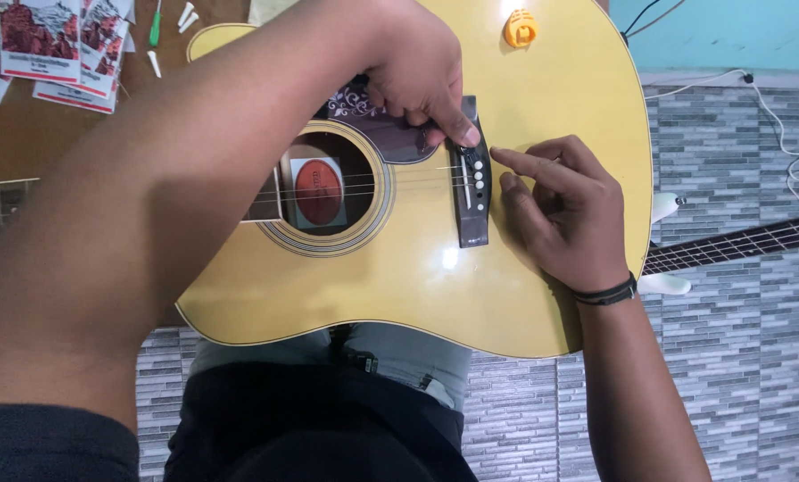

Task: Installing bridge pins into an acoustic guitar bridge to secure the strings using a pressing tool.

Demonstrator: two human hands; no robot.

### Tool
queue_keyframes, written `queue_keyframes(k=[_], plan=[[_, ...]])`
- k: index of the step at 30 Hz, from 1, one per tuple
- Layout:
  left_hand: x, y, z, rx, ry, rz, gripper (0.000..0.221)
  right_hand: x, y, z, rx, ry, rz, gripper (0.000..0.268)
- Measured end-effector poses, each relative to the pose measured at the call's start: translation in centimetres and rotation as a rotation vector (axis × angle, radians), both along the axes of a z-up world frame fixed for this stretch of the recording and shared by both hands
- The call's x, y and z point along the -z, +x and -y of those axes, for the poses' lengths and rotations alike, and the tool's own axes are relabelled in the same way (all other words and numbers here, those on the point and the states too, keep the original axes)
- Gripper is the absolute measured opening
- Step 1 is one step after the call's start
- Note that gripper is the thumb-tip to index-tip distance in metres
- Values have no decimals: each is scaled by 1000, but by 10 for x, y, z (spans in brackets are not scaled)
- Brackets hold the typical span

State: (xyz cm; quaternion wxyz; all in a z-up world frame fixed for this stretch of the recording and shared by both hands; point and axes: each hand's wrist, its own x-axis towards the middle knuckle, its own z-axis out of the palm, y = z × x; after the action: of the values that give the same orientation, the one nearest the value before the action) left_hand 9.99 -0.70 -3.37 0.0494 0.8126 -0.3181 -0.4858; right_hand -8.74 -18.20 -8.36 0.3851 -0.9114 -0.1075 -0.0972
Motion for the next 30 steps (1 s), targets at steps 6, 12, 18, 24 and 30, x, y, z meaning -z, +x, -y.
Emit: queue_keyframes(k=[6, 12, 18, 24, 30], plan=[[2, 3, -1, 6, -14, -21, 51, -1, 1, -2, 18, 8, -2, 23], [-1, 3, -8, -69, -54, -78, 51, -2, 2, 0, 37, 3, -6, 22], [-15, 0, -13, -83, -63, -23, 47, -6, 3, -6, -3, 32, 31, 32], [-51, -17, -41, -49, -77, 206, 69, -9, 8, -4, 27, -8, -45, 36], [-103, -93, -98, -221, -10, 269, 57, -15, 10, -8, 67, 19, -89, 15]])
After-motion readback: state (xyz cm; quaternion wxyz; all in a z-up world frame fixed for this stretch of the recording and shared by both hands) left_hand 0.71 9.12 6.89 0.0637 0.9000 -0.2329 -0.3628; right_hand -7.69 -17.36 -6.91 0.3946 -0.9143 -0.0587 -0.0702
